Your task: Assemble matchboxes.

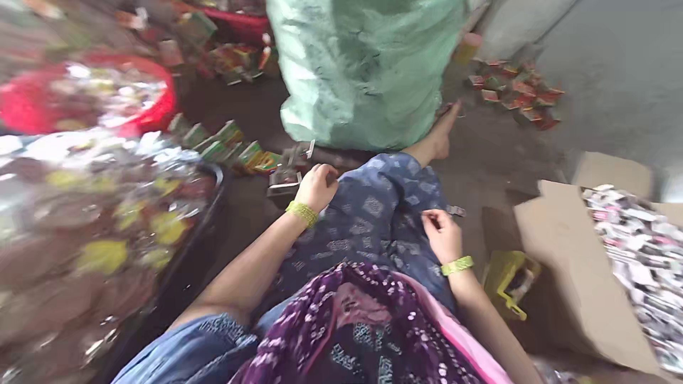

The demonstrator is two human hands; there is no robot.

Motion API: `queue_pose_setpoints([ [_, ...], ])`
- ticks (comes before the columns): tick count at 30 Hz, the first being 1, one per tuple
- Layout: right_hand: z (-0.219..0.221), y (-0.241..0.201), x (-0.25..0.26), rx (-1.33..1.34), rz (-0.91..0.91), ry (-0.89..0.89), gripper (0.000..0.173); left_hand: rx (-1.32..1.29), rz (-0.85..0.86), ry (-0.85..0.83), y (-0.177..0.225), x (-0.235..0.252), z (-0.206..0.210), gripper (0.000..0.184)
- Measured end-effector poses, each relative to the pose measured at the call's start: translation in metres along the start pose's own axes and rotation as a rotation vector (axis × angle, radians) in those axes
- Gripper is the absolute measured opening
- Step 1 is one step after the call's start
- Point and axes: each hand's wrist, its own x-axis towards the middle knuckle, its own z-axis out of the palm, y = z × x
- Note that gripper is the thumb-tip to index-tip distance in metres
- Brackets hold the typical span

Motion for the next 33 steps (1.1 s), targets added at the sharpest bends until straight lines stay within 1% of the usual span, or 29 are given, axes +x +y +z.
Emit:
queue_pose_setpoints([
  [2, 0.001, -0.001, -0.002, -0.001, -0.012, -0.007, 0.025, 0.184, -0.093, 0.039, -0.025, -0.003, -0.013, 0.035],
  [3, 0.001, -0.002, -0.003, -0.007, -0.024, -0.008, 0.025, 0.265, -0.166, 0.023, -0.034, -0.004, -0.019, 0.041],
  [5, 0.001, -0.005, -0.003, -0.008, -0.035, -0.002, 0.025, 0.39, -0.287, -0.069, -0.051, -0.003, -0.026, 0.053],
  [6, 0.001, -0.005, -0.004, -0.009, -0.033, 0.0, 0.025, 0.449, -0.31, -0.116, -0.06, -0.002, -0.026, 0.056],
  [8, 0.002, -0.002, -0.004, -0.015, -0.042, -0.001, 0.025, 0.542, -0.327, -0.182, -0.071, -0.001, -0.026, 0.051],
  [11, 0.003, -0.001, -0.004, -0.018, -0.057, 0.008, 0.025, 0.584, -0.331, -0.164, -0.072, -0.001, -0.031, 0.044],
  [13, 0.001, -0.001, -0.006, -0.021, -0.061, 0.013, 0.025, 0.569, -0.317, -0.176, -0.075, -0.002, -0.033, 0.045],
  [16, 0.001, 0.0, -0.006, -0.01, -0.06, 0.022, 0.024, 0.488, -0.297, -0.21, -0.089, 0.001, -0.043, 0.051],
  [17, 0.001, 0.0, -0.006, -0.012, -0.062, 0.025, 0.024, 0.47, -0.291, -0.238, -0.094, 0.002, -0.047, 0.05],
  [20, 0.002, 0.001, -0.007, -0.013, -0.066, 0.027, 0.024, 0.487, -0.278, -0.314, -0.102, 0.003, -0.059, 0.037],
  [22, 0.002, 0.001, -0.006, -0.008, -0.063, 0.032, 0.024, 0.534, -0.298, -0.298, -0.098, 0.004, -0.058, 0.034],
  [25, 0.002, 0.002, -0.006, -0.005, -0.063, 0.033, 0.024, 0.59, -0.324, -0.259, -0.087, 0.005, -0.045, 0.029],
  [27, 0.002, 0.003, -0.007, -0.005, -0.065, 0.04, 0.024, 0.627, -0.274, -0.186, -0.078, 0.003, -0.039, 0.029],
  [28, 0.002, 0.002, -0.008, 0.001, -0.065, 0.042, 0.023, 0.624, -0.213, -0.124, -0.074, 0.0, -0.038, 0.031],
  [30, 0.0, 0.002, -0.009, 0.026, -0.074, 0.054, 0.023, 0.584, -0.037, 0.023, -0.06, -0.006, -0.039, 0.031],
  [33, -0.003, -0.002, -0.013, 0.081, -0.069, 0.062, 0.022, 0.415, 0.277, 0.187, -0.026, -0.019, -0.048, 0.027],
])
